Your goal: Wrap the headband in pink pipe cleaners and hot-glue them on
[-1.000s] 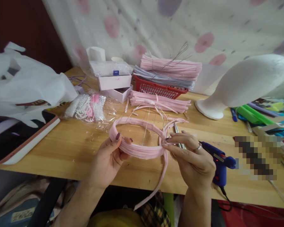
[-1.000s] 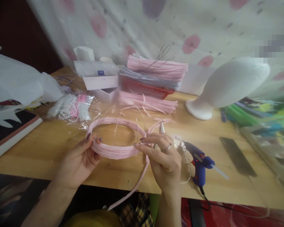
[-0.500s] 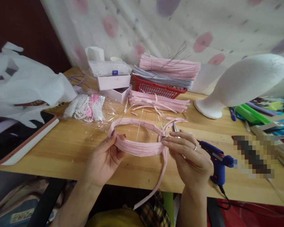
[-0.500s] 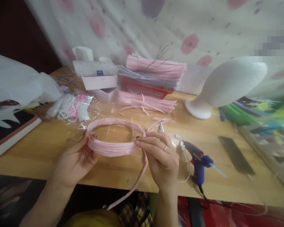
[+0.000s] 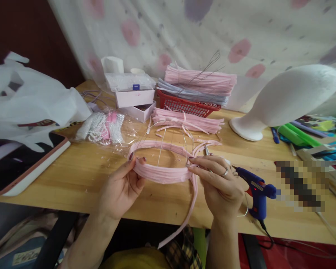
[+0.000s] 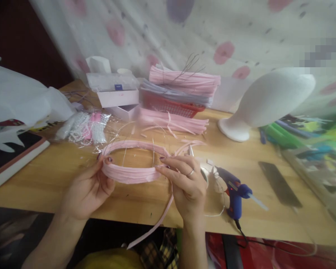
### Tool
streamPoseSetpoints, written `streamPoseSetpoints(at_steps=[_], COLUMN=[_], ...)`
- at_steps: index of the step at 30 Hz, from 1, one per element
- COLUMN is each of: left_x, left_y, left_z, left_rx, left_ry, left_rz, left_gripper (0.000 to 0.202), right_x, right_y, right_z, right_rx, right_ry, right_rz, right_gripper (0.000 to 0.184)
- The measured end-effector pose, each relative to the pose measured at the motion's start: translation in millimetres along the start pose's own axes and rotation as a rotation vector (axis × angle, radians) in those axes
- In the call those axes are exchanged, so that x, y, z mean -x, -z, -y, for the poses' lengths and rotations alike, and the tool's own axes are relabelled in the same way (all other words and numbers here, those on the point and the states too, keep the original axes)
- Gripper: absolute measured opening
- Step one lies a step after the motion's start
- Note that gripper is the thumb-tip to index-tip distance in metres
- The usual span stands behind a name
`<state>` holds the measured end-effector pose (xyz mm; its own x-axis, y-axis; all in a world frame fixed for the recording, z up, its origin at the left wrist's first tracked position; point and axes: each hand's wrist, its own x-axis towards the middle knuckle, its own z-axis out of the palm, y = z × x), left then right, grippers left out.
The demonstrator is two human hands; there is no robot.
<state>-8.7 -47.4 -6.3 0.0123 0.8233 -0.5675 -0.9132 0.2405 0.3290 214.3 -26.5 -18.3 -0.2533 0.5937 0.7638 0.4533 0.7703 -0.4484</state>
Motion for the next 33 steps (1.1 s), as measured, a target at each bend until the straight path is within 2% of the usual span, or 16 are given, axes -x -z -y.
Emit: streamPoseSetpoints(at_steps=[6, 9, 14, 15, 17, 21, 23, 24, 26, 28, 31, 33], left_x=[1, -1, -6, -7, -9, -9, -8, -7, -6, -6, -4, -4], left_y=[-4.2, -3.7, 4.0, 5.5, 7.2, 7.0, 7.2, 7.8, 9.6, 11.2, 11.1, 10.3], left_z=[5, 10, 20, 21, 23, 22, 22, 22, 21, 20, 18, 17], left_rx=[-0.003, 0.002, -0.067, -0.085, -0.120, -0.169, -0.186, -0.192, -0.197, -0.188, -0.162, -0.154], left_ry=[-0.031, -0.071, -0.126, -0.133, -0.144, -0.170, -0.166, -0.162, -0.160, -0.148, -0.110, -0.097], left_rz=[-0.056, -0.040, 0.133, 0.176, 0.228, 0.228, 0.216, 0.211, 0.209, 0.206, 0.159, 0.107], left_gripper=[0.042, 0.037, 0.008, 0.013, 0.026, 0.031, 0.033, 0.034, 0.036, 0.036, 0.017, 0.003], right_x=[3, 5, 10, 12, 16, 11, 0, -7, -19, -28, -29, -23], right_y=[0, 0, 0, 0, 2, 7, 13, 18, 29, 39, 45, 39], right_z=[-2, -6, -10, -11, -11, -7, -3, -1, 0, -4, -19, -31], right_rx=[0.031, 0.066, 0.134, 0.149, 0.209, 0.318, 0.313, 0.309, 0.312, 0.306, 0.236, 0.160], right_ry=[-0.038, -0.050, -0.071, -0.094, -0.160, -0.365, -0.478, -0.530, -0.629, -0.742, -0.889, -0.940], right_rz=[0.008, -0.024, -0.048, -0.068, -0.187, -0.621, -0.772, -0.808, -0.774, -0.601, -0.304, -0.241], right_gripper=[0.040, 0.037, 0.032, 0.031, 0.027, 0.012, 0.021, 0.026, 0.034, 0.037, 0.038, 0.036])
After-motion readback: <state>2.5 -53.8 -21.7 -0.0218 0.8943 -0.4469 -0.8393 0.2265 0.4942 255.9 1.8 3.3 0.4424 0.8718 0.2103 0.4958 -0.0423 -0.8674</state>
